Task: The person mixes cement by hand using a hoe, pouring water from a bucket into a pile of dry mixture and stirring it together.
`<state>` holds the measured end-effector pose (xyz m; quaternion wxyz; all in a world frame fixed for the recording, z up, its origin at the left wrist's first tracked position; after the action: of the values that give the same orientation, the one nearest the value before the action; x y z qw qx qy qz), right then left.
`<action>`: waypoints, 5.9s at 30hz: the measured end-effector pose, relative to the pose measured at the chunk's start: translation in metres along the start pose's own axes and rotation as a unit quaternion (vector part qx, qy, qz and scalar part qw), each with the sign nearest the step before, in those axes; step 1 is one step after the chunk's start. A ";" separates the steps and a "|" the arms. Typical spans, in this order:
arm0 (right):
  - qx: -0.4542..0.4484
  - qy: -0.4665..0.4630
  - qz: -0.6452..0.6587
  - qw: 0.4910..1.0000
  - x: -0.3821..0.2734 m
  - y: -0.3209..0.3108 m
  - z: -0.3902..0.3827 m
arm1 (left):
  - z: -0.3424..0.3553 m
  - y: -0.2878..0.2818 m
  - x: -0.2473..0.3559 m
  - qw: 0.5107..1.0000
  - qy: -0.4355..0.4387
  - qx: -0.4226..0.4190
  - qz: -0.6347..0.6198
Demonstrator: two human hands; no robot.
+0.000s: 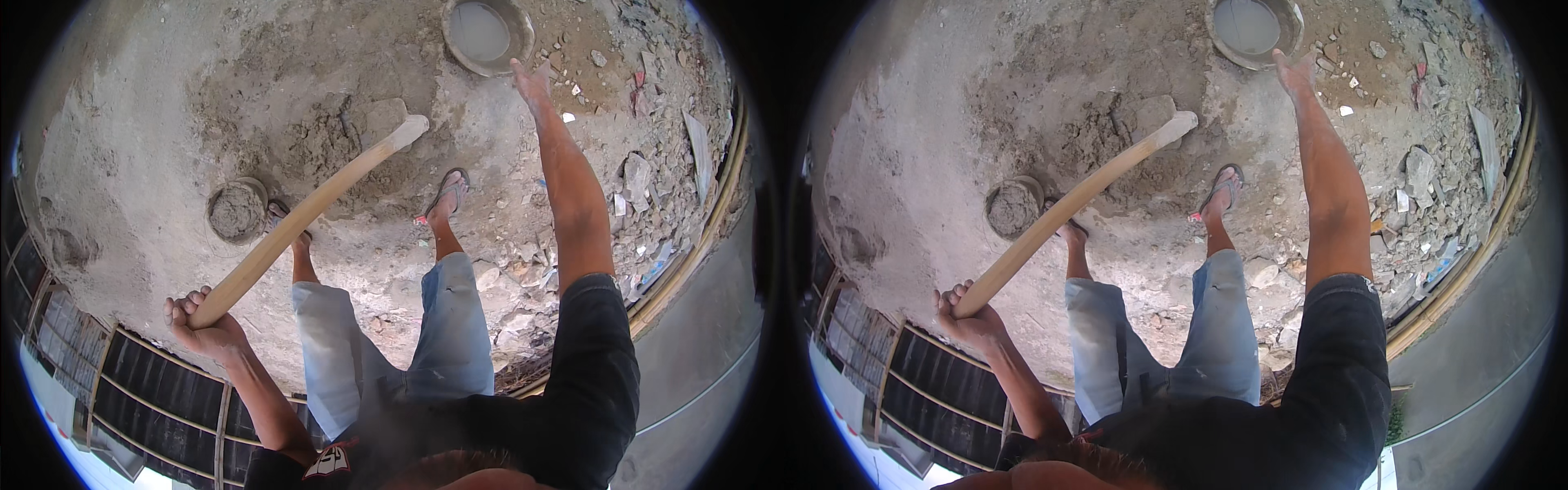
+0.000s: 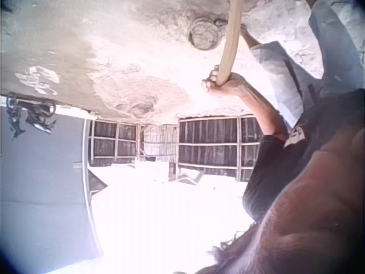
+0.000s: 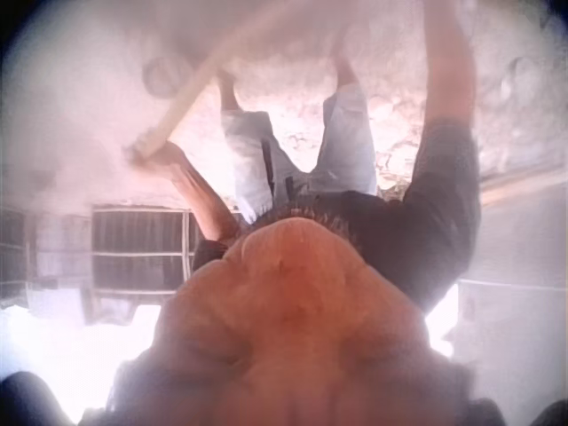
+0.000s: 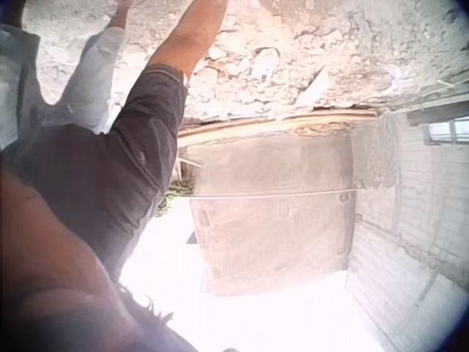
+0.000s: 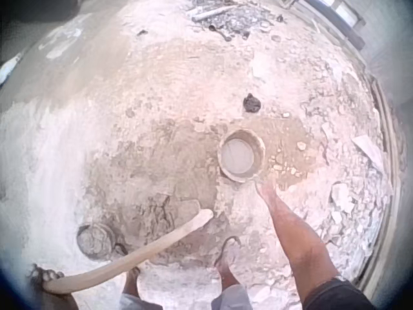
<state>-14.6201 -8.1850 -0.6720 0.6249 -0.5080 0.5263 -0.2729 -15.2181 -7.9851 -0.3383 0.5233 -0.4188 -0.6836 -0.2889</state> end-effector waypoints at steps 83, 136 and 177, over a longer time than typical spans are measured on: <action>-0.138 0.350 0.094 0.922 0.126 -0.325 -0.312 | -0.013 0.134 0.034 0.955 0.176 -0.142 0.189; -0.249 0.018 -0.207 0.946 0.106 -0.073 -0.107 | -0.044 -0.041 -0.016 0.989 0.093 -0.112 0.016; 0.111 -0.096 -0.252 0.957 0.038 -0.056 -0.189 | -0.110 -0.118 -0.025 0.983 0.100 -0.144 0.059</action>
<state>-14.7743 -8.3025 -0.6217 0.6363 -0.5753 0.2851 -0.4277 -15.2666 -8.1400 -0.3257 0.5396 -0.4987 -0.5529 -0.3930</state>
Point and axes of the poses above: each hand's wrist, its own z-axis towards the middle knuckle, its own y-axis out of the palm, x = y × z, the point moved 2 cm from there along z, towards the middle knuckle, and after that the axes turned 7 degrees about x, right-handed, at the moved point
